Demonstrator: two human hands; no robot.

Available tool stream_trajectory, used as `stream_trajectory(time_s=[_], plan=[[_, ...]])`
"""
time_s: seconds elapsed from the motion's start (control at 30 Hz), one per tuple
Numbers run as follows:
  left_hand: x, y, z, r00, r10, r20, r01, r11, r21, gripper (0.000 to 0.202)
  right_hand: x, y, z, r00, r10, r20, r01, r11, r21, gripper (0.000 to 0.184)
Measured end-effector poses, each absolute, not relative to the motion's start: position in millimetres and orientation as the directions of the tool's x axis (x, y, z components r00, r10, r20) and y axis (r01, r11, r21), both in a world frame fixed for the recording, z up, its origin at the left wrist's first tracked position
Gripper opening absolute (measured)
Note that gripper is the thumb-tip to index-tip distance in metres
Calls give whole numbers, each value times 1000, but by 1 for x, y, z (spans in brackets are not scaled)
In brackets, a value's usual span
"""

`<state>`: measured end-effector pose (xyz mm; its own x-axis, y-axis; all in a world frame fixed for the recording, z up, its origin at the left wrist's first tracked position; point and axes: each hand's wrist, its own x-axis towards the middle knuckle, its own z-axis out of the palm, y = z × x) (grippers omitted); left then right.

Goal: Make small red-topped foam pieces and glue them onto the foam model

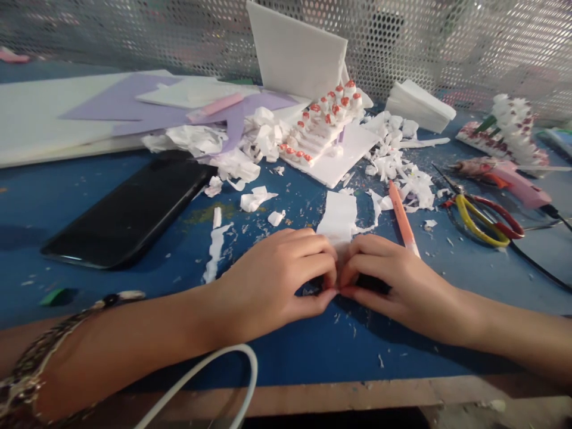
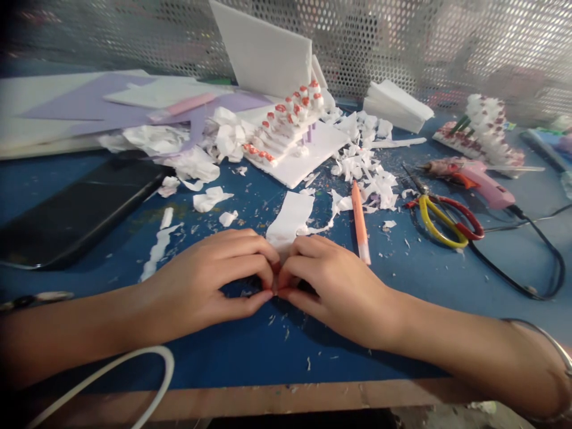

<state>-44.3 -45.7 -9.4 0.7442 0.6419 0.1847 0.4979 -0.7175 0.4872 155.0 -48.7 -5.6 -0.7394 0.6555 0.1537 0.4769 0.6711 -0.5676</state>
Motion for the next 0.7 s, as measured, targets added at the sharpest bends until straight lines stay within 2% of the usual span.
stream_trajectory(time_s=[0.33, 0.53, 0.6, 0.7], plan=[[-45, -42, -11, 764, 609, 214, 479, -757, 445, 8, 160, -46, -5, -778, 600, 187, 418, 716, -560, 10], [-47, -44, -12, 784, 549, 290, 448, -823, 349, 9, 160, -46, -7, -767, 607, 205, 415, 714, -564, 6], [-47, -44, -11, 806, 513, 296, 432, -851, 298, 12, 158, -49, -8, -770, 595, 232, 421, 746, -516, 9], [-46, -43, -8, 830, 496, 256, 447, -865, 228, 20, 158, -54, -8, -788, 554, 267, 445, 814, -374, 16]])
